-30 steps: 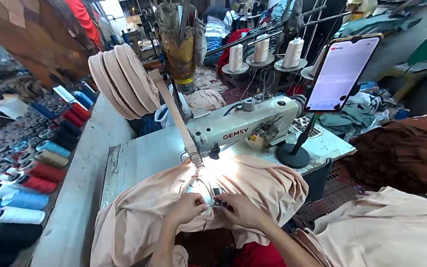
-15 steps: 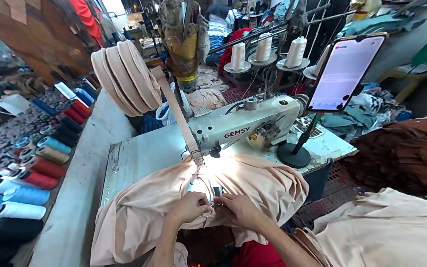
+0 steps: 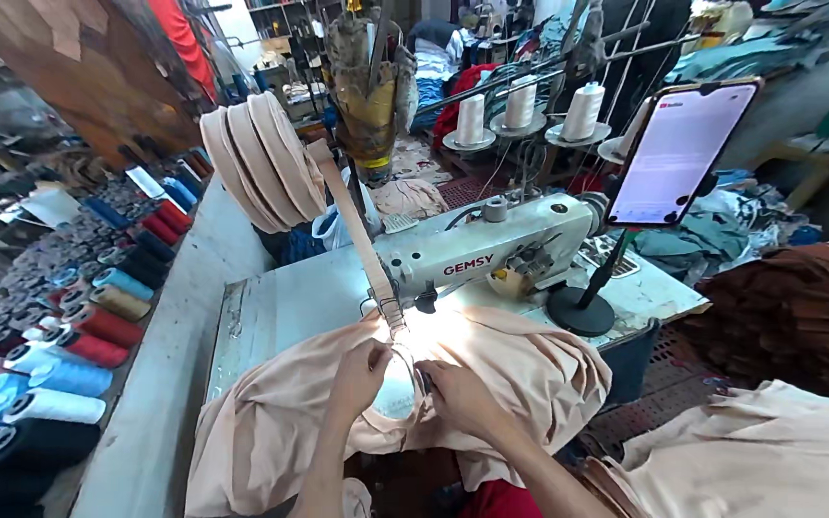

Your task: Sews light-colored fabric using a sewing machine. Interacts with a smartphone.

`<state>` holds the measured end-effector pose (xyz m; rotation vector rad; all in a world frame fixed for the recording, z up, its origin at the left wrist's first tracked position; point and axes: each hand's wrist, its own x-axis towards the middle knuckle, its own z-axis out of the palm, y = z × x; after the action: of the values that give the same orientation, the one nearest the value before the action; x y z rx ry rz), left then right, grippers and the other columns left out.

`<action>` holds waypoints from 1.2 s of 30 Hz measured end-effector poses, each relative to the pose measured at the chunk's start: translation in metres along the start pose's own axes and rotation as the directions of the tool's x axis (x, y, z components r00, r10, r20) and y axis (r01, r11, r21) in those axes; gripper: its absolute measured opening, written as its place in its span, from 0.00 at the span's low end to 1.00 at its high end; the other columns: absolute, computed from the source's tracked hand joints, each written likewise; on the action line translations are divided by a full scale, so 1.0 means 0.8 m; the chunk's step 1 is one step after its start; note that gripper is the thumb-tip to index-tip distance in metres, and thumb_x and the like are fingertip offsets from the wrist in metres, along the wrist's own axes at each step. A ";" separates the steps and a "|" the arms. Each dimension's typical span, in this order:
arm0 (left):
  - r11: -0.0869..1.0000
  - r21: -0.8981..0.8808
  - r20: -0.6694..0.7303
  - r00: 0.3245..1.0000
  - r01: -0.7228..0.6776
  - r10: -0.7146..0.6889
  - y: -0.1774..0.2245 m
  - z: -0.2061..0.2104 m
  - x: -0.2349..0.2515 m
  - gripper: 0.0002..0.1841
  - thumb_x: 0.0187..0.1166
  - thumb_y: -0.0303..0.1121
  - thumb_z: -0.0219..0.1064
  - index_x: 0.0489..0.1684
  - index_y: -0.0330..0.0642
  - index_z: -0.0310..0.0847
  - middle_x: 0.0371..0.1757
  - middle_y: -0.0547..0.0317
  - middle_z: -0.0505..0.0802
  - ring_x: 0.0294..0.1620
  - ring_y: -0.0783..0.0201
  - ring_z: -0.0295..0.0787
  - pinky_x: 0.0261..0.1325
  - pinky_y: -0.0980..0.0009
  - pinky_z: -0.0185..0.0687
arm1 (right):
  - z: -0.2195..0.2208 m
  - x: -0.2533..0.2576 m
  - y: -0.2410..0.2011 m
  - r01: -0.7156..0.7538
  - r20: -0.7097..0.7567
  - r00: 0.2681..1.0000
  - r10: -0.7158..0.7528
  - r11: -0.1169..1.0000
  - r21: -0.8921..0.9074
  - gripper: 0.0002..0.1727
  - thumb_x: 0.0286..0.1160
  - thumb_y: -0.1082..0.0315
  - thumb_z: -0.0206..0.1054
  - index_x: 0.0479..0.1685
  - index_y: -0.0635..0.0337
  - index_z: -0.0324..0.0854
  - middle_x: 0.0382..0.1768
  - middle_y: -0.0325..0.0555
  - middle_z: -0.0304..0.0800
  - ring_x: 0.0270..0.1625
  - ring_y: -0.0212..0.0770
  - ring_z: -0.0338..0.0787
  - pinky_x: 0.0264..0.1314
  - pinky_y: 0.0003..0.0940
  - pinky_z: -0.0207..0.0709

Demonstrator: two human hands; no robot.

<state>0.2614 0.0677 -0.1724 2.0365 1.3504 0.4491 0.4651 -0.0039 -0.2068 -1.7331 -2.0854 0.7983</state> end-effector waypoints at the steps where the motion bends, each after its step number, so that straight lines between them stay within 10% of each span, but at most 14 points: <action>1: 1.000 -0.003 -0.130 0.991 0.003 -0.004 -0.005 0.009 0.009 0.15 0.87 0.38 0.60 0.60 0.38 0.85 0.47 0.53 0.93 0.46 0.63 0.92 0.57 0.63 0.88 | 0.001 0.015 -0.011 -0.033 -0.004 0.999 0.033 0.999 -0.014 0.23 0.83 0.64 0.56 0.77 0.49 0.79 0.61 0.54 0.87 0.56 0.57 0.91 0.56 0.60 0.84; 6: 0.994 -0.101 -0.364 0.931 -0.038 -0.001 -0.053 0.062 0.041 0.17 0.84 0.29 0.61 0.67 0.32 0.80 0.57 0.45 0.92 0.54 0.59 0.91 0.62 0.63 0.87 | 0.032 0.092 -0.017 -0.231 -0.154 0.964 0.215 0.968 -0.096 0.20 0.78 0.58 0.63 0.65 0.54 0.83 0.57 0.57 0.91 0.57 0.61 0.91 0.55 0.63 0.81; 13: 0.973 0.209 -0.410 0.895 -0.097 0.177 -0.076 0.100 0.017 0.14 0.79 0.34 0.65 0.55 0.42 0.92 0.58 0.49 0.92 0.61 0.56 0.89 0.68 0.58 0.84 | 0.035 0.077 0.059 0.099 -0.190 0.971 -0.145 0.968 -0.232 0.21 0.76 0.61 0.64 0.67 0.36 0.88 0.48 0.49 0.96 0.49 0.57 0.94 0.47 0.62 0.83; 22: 0.858 0.514 -0.314 0.933 0.008 0.179 -0.064 0.108 0.018 0.21 0.84 0.41 0.55 0.69 0.61 0.88 0.68 0.59 0.88 0.69 0.55 0.82 0.75 0.51 0.71 | 0.042 0.084 0.049 0.127 -0.217 0.948 -0.232 0.903 -0.410 0.30 0.72 0.68 0.62 0.75 0.30 0.83 0.38 0.48 0.95 0.40 0.55 0.94 0.38 0.55 0.84; 30: 0.871 0.474 -0.302 0.953 0.127 0.026 -0.045 0.096 0.050 0.21 0.85 0.40 0.53 0.71 0.63 0.86 0.81 0.63 0.81 0.83 0.55 0.73 0.84 0.44 0.58 | 0.014 0.112 0.001 -0.094 0.057 0.992 0.111 0.966 -0.239 0.22 0.84 0.61 0.55 0.73 0.55 0.81 0.59 0.59 0.91 0.64 0.62 0.89 0.60 0.66 0.79; 36: 0.869 0.489 -0.230 0.972 0.079 0.041 -0.055 0.071 0.076 0.21 0.88 0.47 0.53 0.73 0.59 0.84 0.86 0.61 0.76 0.88 0.53 0.66 0.88 0.44 0.53 | 0.018 0.113 -0.018 -0.189 -0.001 0.981 0.193 0.959 -0.212 0.23 0.86 0.56 0.54 0.73 0.51 0.82 0.60 0.56 0.91 0.66 0.59 0.89 0.63 0.63 0.79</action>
<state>0.2901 0.1158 -0.2478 2.4383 1.7723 0.3656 0.4256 0.0792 -0.2196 -2.0733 -2.1039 0.6662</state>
